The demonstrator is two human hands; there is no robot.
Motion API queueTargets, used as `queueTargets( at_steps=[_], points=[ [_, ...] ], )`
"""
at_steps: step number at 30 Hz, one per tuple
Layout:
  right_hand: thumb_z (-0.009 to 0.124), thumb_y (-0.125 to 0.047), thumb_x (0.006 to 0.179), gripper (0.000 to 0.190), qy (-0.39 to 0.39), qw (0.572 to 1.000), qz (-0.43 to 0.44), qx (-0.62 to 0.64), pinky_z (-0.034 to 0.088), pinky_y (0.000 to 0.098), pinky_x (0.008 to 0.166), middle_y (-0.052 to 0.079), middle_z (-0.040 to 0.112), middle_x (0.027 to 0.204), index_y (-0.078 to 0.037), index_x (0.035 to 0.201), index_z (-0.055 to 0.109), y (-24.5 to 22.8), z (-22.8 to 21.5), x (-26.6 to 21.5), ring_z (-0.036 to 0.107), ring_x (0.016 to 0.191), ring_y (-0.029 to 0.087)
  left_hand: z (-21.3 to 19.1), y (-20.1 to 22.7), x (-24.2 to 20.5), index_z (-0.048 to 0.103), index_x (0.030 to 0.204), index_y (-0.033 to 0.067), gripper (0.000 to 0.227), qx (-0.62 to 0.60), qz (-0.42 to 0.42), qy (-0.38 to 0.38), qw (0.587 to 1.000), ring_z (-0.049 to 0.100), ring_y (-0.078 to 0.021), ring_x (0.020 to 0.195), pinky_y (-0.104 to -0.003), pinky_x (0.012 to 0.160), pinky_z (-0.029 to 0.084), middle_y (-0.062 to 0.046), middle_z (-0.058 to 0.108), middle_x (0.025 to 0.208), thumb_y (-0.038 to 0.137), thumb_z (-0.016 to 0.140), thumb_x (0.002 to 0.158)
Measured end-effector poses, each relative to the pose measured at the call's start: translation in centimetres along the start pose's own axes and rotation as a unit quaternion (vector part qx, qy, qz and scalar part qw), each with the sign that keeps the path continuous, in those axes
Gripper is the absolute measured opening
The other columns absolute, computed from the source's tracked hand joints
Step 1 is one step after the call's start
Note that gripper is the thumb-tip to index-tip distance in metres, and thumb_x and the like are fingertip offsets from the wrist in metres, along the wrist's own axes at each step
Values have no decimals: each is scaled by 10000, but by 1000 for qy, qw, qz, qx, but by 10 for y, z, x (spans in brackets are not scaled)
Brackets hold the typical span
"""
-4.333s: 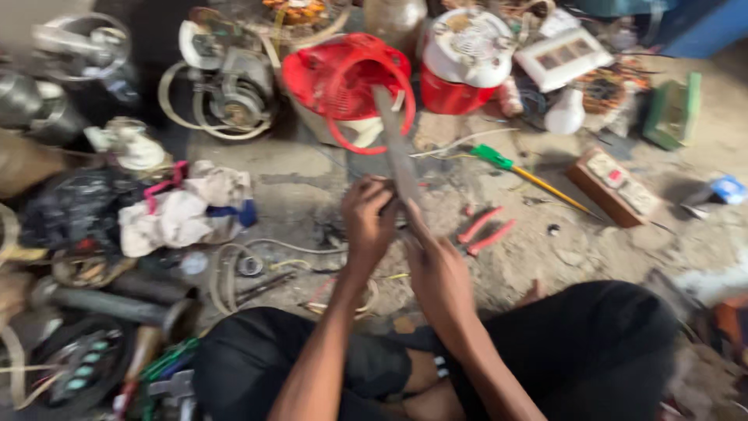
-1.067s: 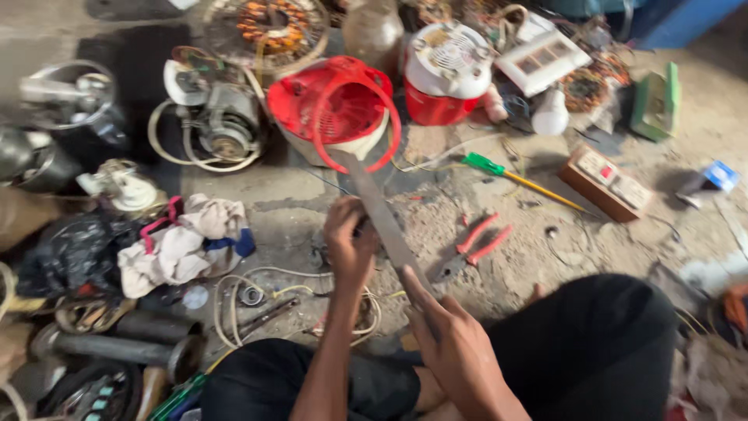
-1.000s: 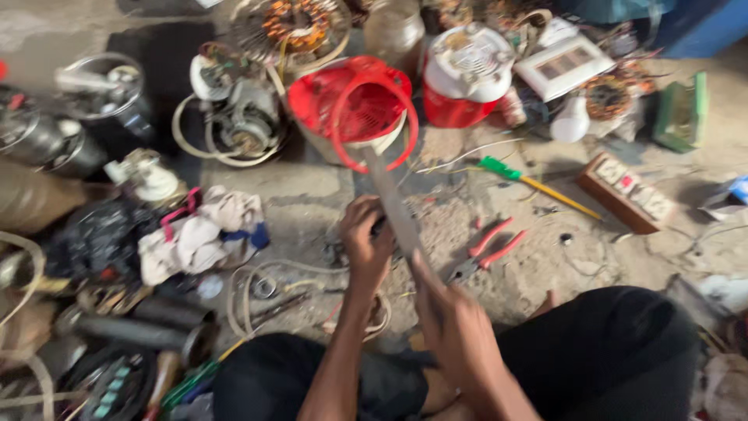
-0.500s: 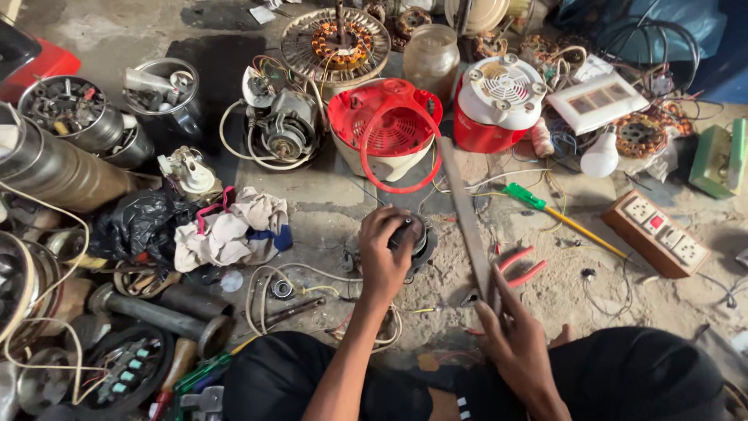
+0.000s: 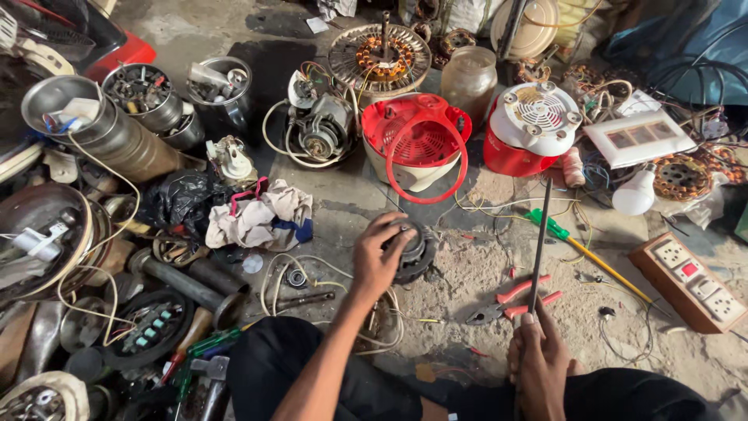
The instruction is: The person repairs an electric motor by filing the housing, pulling at components with pliers, and inserting a screwdriver into the assembly while sitting on a workshop floor.
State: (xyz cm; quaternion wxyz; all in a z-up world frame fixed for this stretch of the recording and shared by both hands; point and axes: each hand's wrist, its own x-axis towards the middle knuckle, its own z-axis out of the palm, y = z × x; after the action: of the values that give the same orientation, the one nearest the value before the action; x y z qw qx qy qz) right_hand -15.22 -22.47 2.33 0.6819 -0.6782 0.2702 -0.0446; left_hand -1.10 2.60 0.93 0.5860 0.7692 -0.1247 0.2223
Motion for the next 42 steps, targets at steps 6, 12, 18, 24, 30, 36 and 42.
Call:
queueTargets(
  at_steps=[6, 12, 18, 24, 30, 36, 42],
  points=[
    [529, -293, 1004, 605, -26, 994, -5, 107, 289, 243, 322, 2, 465, 699, -75, 1560, 426, 7, -8, 6, 390, 402, 79, -36, 6, 34, 762, 1072, 6, 241, 15, -34, -211, 977, 718, -206, 1074, -341, 920, 554, -114, 761, 1173, 195, 747, 923],
    [554, -315, 993, 622, -23, 993, 20, 114, 282, 248, 322, -3, 435, 645, -82, 1556, 429, 4, -14, 7, 388, 408, 74, -24, 3, 68, 742, 1061, -12, 298, 28, -28, -451, 892, 670, -144, 936, -322, 843, 549, -105, 743, 1043, 260, 752, 939],
    [557, -323, 997, 623, -16, 993, 13, 120, 283, 244, 322, -8, 432, 619, -57, 1546, 431, 5, -19, 8, 388, 399, 73, 30, -19, 81, 776, 1026, 19, 350, 45, -45, -583, 810, 636, -86, 794, -333, 740, 518, -54, 768, 857, 350, 756, 917],
    [575, -308, 985, 640, -22, 989, 11, 143, 304, 244, 324, -23, 431, 626, -43, 1543, 406, 10, -21, 12, 395, 402, 60, 77, -50, 102, 783, 1078, 70, 405, 85, -67, -666, 738, 682, -86, 790, -321, 712, 540, -31, 804, 892, 414, 764, 866],
    [602, -265, 977, 626, -36, 996, 4, 77, 299, 249, 334, -10, 470, 599, -20, 1528, 429, 16, -15, 17, 373, 386, 61, 114, -73, 94, 768, 1101, 83, 414, 186, -61, -684, 703, 711, -193, 831, -376, 753, 533, -89, 794, 938, 421, 719, 867],
    [618, -272, 971, 635, -44, 998, 2, 52, 327, 249, 362, -19, 455, 601, -34, 1529, 431, 19, -18, 16, 397, 420, 49, 143, -80, 57, 785, 1130, 99, 414, 198, -29, -635, 746, 745, -281, 960, -418, 880, 550, -133, 778, 1046, 387, 708, 842],
    [661, -271, 997, 577, -10, 983, -150, -104, 443, 276, 477, -3, 620, 778, 16, 1471, 499, 29, -12, 17, 542, 574, 57, 123, -14, 43, 727, 1167, 158, 506, 378, -43, -509, 772, 491, -303, 1308, -655, 1099, 302, -95, 587, 1287, 438, 805, 753]
  ],
)
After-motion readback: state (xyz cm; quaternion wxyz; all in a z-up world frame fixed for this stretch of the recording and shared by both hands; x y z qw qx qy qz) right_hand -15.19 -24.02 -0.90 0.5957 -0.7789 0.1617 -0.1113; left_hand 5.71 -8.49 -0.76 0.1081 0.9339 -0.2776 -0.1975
